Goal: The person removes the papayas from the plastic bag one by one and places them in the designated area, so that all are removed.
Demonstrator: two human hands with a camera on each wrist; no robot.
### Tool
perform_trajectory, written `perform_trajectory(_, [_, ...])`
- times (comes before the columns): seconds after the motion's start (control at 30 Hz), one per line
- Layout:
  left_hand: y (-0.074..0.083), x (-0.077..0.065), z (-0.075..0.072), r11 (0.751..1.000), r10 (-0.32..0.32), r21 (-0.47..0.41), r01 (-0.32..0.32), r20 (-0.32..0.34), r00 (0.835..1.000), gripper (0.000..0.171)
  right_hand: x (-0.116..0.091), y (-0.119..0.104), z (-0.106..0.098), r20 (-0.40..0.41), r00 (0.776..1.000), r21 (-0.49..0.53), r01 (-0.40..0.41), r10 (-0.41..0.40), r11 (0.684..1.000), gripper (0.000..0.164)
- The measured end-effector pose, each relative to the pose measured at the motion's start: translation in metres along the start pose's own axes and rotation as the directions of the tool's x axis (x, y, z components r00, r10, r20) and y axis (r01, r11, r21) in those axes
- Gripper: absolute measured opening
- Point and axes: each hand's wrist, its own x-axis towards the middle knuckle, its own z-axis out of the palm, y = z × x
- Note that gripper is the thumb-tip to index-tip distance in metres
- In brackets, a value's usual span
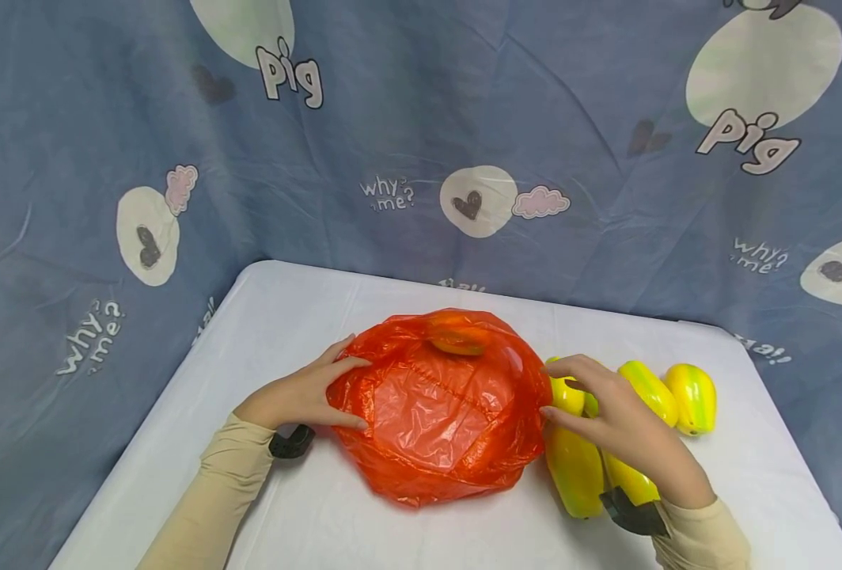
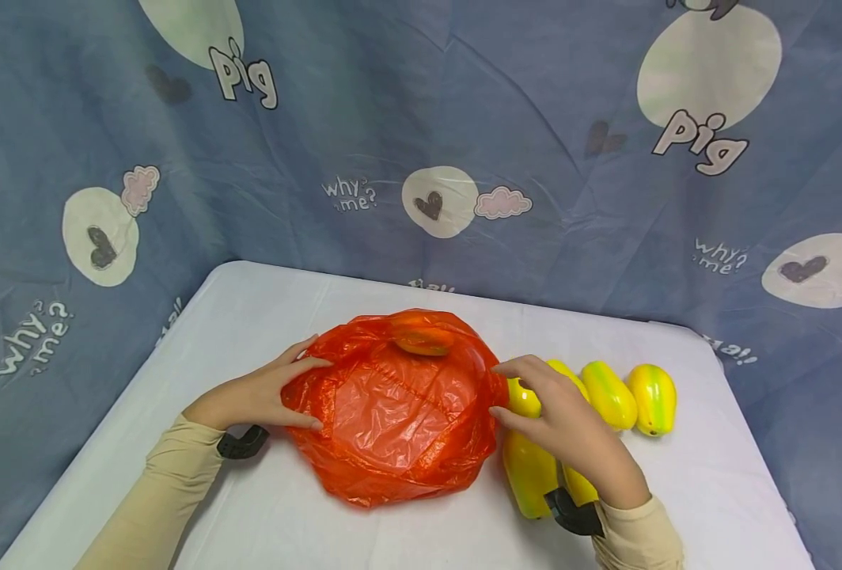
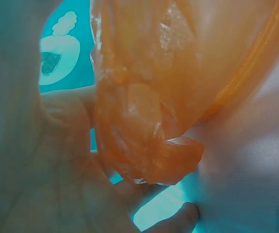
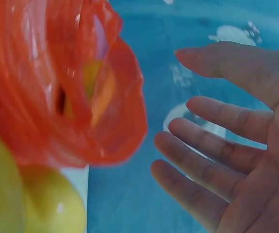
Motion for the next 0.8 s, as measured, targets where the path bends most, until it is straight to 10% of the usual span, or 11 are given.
perform_trajectory(0.8, [0.0, 0.0, -0.001, 1.0, 0.012, -0.004, -0.012, -0.003, 1.0, 0.094, 0.069, -0.031, 0.035, 0.245, 0.969, -0.125, 0.072, -0.039, 0.989, 0.055])
